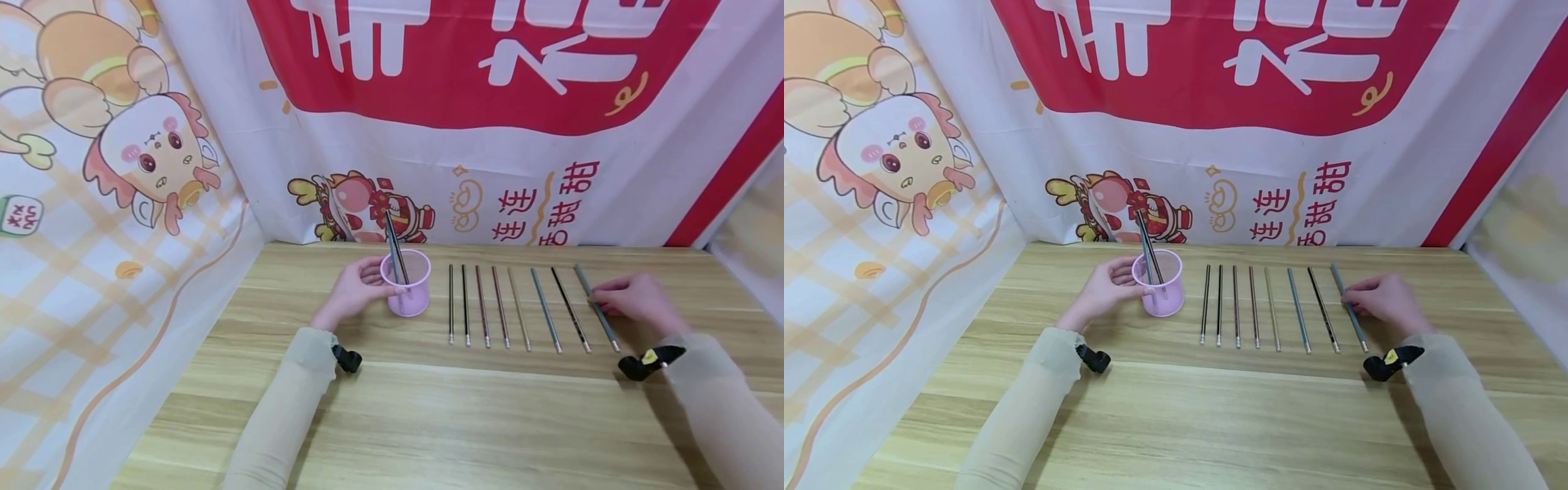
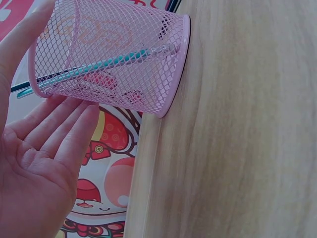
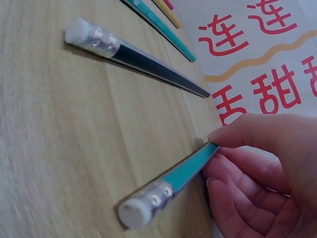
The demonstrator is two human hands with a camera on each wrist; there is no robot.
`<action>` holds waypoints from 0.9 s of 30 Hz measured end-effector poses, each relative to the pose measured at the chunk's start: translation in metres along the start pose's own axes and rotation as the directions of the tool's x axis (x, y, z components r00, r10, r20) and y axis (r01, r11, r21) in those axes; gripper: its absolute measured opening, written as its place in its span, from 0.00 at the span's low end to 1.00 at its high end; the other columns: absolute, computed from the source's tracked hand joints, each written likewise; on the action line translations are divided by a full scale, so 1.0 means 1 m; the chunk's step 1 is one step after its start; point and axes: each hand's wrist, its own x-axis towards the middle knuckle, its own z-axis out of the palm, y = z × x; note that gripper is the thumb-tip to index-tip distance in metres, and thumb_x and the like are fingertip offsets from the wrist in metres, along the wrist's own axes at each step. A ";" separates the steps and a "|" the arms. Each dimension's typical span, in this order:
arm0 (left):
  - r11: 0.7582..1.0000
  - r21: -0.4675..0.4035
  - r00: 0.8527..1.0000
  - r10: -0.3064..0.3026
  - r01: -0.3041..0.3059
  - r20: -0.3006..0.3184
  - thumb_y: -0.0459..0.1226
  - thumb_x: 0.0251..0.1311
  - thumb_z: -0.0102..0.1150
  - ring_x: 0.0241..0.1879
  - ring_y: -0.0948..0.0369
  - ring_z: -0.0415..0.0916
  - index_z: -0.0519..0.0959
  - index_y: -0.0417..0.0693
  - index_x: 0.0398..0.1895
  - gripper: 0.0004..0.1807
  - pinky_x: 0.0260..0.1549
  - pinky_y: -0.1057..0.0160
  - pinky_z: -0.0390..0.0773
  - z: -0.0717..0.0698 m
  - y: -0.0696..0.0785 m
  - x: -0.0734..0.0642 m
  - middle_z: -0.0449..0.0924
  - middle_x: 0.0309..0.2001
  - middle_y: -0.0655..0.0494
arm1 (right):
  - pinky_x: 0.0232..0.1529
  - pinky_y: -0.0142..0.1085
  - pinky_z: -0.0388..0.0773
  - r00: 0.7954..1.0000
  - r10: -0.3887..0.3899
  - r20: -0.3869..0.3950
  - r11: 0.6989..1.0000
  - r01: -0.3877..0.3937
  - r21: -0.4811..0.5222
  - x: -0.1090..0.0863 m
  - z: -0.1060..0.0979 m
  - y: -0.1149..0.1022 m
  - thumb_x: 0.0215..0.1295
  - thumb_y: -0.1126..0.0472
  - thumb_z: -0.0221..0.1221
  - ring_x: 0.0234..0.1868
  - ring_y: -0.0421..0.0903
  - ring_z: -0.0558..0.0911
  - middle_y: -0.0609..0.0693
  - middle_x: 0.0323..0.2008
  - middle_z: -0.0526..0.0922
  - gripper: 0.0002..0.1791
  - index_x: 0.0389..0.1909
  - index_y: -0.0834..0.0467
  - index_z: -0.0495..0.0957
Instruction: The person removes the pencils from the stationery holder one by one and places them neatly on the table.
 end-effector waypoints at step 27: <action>1.000 -0.007 1.000 0.002 -0.002 0.007 0.36 0.48 0.82 0.61 0.50 0.76 0.71 0.39 0.69 0.44 0.61 0.59 0.77 0.000 0.002 -0.001 0.76 0.63 0.42 | 0.35 0.32 0.84 0.999 0.004 -0.038 0.999 -0.003 0.038 0.001 0.007 0.004 0.67 0.44 0.66 0.39 0.49 0.84 0.56 0.42 0.88 0.33 0.57 0.70 0.80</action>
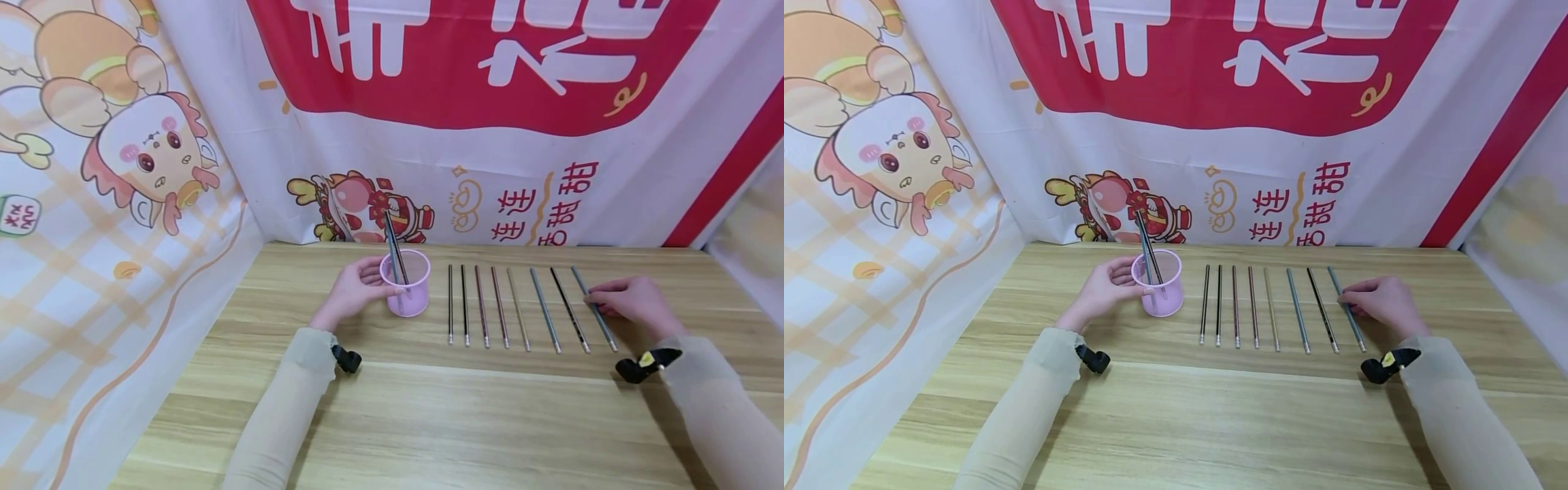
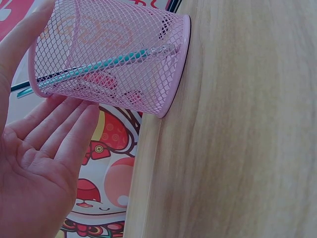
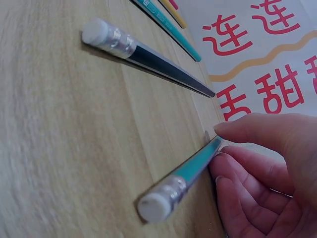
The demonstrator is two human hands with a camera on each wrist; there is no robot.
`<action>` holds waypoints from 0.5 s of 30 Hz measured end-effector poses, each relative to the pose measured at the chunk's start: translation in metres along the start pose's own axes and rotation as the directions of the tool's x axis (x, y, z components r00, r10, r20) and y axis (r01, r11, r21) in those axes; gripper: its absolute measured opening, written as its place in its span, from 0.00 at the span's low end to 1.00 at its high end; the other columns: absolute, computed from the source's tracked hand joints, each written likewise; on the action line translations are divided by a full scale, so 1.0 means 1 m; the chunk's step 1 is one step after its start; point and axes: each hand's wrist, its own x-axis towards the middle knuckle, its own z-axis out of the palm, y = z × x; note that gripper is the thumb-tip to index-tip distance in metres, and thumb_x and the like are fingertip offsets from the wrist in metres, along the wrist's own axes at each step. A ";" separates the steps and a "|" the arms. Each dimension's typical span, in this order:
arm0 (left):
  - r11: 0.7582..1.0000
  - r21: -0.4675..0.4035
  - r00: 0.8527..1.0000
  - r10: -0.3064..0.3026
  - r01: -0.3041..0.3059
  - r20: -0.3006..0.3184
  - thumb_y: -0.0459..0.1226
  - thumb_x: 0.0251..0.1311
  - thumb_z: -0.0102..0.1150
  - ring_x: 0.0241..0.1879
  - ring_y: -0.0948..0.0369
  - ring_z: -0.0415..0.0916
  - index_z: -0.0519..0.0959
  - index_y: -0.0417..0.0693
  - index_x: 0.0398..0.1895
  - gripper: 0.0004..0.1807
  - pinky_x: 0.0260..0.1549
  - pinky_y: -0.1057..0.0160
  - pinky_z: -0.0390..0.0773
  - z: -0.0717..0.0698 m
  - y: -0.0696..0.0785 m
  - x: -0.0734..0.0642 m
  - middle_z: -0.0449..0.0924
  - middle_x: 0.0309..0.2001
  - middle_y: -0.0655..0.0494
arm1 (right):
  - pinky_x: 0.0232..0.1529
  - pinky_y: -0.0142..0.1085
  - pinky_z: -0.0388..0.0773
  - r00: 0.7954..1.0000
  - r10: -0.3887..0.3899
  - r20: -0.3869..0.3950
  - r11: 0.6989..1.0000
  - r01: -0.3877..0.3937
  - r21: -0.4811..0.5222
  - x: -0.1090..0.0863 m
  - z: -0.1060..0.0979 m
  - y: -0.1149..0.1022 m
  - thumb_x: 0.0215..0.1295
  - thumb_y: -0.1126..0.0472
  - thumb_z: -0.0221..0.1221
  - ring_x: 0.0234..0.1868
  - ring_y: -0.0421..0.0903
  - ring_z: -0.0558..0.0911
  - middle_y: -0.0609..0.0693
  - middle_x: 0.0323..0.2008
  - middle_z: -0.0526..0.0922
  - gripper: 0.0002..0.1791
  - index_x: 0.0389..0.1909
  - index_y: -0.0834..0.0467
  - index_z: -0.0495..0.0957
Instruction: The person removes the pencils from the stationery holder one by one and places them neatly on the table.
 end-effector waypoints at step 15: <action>1.000 0.009 1.000 -0.002 0.002 -0.003 0.37 0.48 0.82 0.60 0.52 0.77 0.71 0.40 0.69 0.44 0.60 0.61 0.78 0.000 0.000 0.000 0.77 0.63 0.44 | 0.41 0.26 0.84 0.995 -0.030 -0.097 0.962 0.055 0.268 -0.017 -0.015 -0.030 0.69 0.43 0.64 0.40 0.37 0.87 0.44 0.43 0.88 0.40 0.67 0.71 0.71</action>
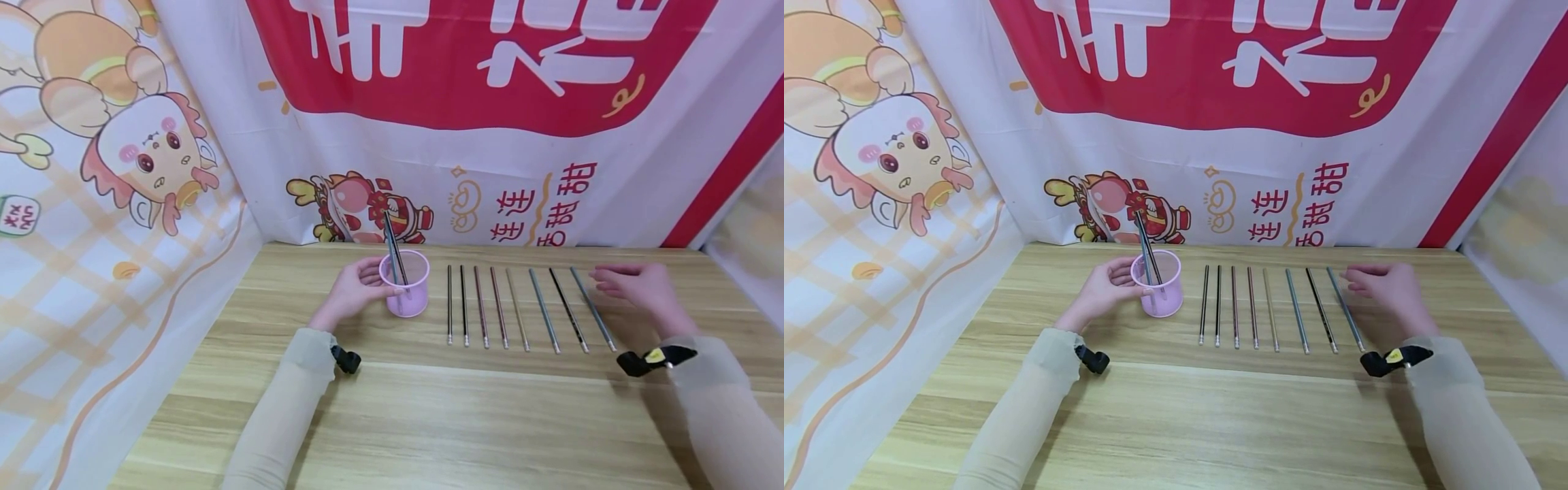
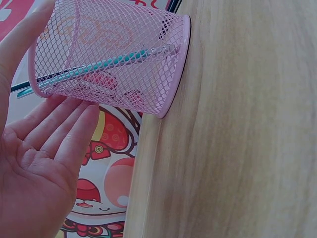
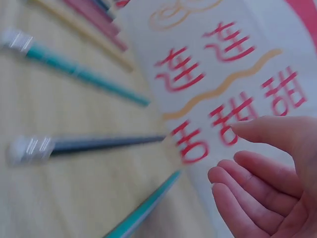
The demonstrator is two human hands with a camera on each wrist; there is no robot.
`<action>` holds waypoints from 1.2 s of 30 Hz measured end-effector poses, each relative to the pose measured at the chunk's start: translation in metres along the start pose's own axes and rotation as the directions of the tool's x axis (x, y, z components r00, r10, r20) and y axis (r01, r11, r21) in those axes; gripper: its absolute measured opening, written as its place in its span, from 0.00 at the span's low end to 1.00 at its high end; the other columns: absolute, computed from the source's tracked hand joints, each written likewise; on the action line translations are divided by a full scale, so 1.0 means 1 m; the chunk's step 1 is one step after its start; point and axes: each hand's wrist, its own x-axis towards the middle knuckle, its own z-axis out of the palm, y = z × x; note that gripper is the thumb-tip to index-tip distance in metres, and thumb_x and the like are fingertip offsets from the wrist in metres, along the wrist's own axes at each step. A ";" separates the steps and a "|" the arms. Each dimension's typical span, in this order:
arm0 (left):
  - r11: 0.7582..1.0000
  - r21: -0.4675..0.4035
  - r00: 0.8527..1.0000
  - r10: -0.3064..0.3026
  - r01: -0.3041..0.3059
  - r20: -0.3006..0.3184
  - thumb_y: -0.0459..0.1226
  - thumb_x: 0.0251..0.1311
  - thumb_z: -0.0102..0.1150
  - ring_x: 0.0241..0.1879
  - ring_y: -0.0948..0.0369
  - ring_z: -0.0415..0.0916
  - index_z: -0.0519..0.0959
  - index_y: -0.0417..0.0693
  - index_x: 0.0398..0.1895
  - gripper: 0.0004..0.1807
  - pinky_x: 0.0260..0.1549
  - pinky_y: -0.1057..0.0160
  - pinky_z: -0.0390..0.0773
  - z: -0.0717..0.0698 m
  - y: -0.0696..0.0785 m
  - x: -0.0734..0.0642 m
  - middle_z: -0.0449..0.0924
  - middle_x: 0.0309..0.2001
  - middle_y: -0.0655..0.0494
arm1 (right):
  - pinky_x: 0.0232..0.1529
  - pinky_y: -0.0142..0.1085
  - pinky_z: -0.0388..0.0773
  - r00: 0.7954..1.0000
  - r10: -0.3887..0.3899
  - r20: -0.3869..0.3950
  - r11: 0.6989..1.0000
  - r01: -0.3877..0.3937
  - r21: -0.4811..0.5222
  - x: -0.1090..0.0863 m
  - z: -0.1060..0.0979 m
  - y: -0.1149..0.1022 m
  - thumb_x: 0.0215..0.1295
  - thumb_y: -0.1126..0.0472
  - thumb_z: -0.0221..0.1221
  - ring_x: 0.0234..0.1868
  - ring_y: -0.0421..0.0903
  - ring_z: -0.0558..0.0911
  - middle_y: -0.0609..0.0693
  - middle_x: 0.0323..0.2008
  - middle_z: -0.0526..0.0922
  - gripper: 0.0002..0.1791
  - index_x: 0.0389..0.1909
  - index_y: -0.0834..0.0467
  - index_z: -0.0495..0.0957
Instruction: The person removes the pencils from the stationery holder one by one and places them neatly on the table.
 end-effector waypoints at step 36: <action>1.000 -0.020 1.000 -0.010 0.011 0.021 0.34 0.50 0.81 0.62 0.47 0.75 0.70 0.36 0.69 0.42 0.63 0.56 0.76 0.001 0.016 -0.008 0.76 0.64 0.40 | 0.66 0.44 0.73 0.975 -0.204 0.091 0.954 0.177 0.243 -0.001 0.118 -0.120 0.59 0.42 0.72 0.53 0.47 0.84 0.48 0.53 0.86 0.33 0.59 0.58 0.82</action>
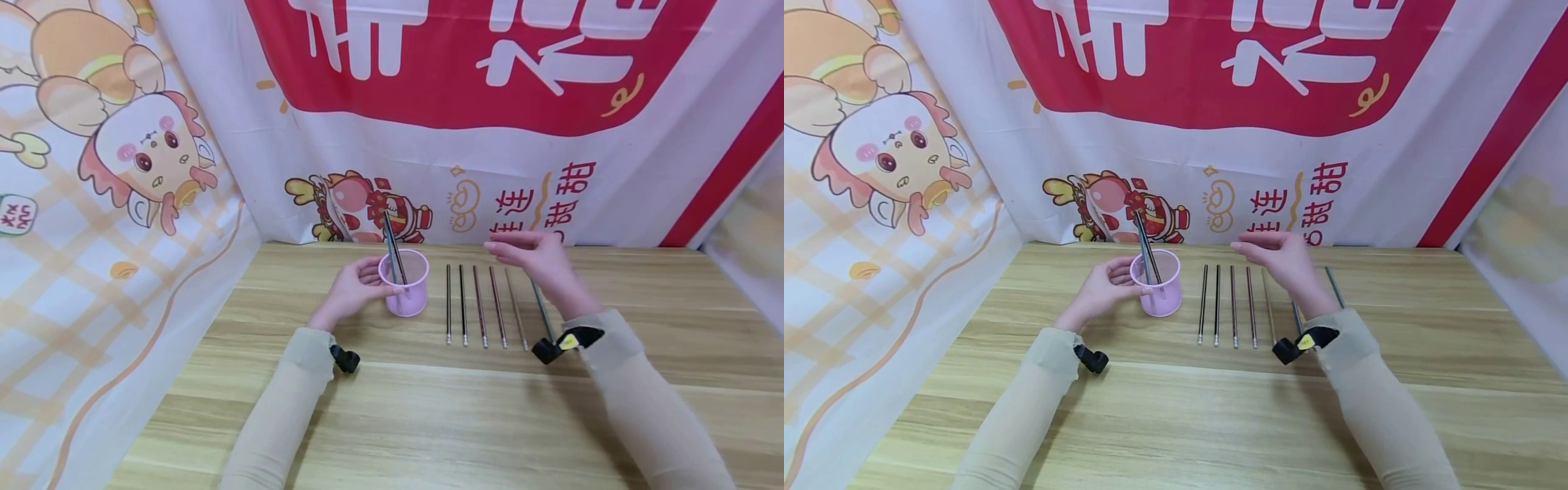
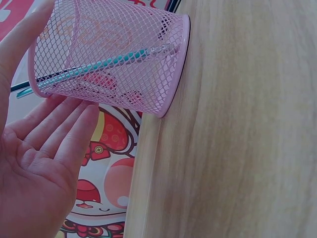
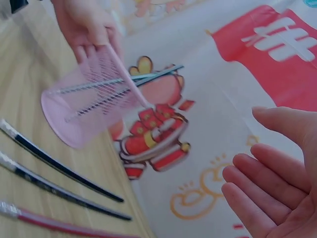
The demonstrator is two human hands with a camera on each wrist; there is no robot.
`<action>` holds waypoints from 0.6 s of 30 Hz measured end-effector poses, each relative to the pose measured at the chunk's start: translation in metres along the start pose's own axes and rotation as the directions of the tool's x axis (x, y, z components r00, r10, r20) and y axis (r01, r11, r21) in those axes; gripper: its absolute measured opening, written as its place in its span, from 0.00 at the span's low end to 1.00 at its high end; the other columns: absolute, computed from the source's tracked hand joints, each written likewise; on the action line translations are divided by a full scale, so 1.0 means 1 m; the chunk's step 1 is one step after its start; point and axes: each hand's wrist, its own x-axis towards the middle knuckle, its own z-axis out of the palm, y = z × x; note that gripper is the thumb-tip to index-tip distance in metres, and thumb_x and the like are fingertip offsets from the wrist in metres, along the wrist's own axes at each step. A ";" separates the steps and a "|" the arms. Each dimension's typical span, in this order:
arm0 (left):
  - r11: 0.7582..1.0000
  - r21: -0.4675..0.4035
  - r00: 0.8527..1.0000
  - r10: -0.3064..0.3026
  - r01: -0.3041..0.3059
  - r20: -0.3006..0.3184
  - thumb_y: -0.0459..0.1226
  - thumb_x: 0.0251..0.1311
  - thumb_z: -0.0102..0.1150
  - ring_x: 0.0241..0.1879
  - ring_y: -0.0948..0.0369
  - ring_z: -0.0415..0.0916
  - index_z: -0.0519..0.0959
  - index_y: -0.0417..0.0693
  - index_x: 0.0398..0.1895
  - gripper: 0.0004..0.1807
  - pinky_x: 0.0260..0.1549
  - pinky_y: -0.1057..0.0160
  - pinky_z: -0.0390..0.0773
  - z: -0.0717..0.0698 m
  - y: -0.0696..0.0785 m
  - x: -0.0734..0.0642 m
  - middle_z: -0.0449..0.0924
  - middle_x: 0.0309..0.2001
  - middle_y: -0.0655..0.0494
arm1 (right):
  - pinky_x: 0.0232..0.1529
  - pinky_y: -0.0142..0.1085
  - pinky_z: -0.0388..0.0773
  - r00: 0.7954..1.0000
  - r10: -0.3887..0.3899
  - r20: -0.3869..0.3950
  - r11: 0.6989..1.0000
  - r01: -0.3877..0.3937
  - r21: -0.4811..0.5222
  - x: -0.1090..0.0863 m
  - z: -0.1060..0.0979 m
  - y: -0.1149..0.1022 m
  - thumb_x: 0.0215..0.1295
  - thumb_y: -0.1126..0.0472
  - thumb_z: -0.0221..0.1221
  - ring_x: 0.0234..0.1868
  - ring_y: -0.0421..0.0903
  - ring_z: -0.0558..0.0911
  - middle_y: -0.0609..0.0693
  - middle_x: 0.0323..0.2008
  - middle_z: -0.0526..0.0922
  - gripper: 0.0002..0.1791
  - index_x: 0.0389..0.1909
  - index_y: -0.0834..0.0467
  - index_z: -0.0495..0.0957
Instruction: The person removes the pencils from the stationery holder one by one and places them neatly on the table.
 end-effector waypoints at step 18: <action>1.000 -0.002 1.000 -0.002 0.002 -0.001 0.36 0.50 0.81 0.63 0.50 0.75 0.70 0.40 0.71 0.44 0.62 0.59 0.76 -0.003 -0.018 0.009 0.75 0.65 0.42 | 0.63 0.48 0.76 0.991 -0.106 0.079 0.989 0.114 -0.095 0.041 0.094 -0.017 0.59 0.45 0.73 0.54 0.45 0.83 0.46 0.50 0.87 0.24 0.53 0.50 0.86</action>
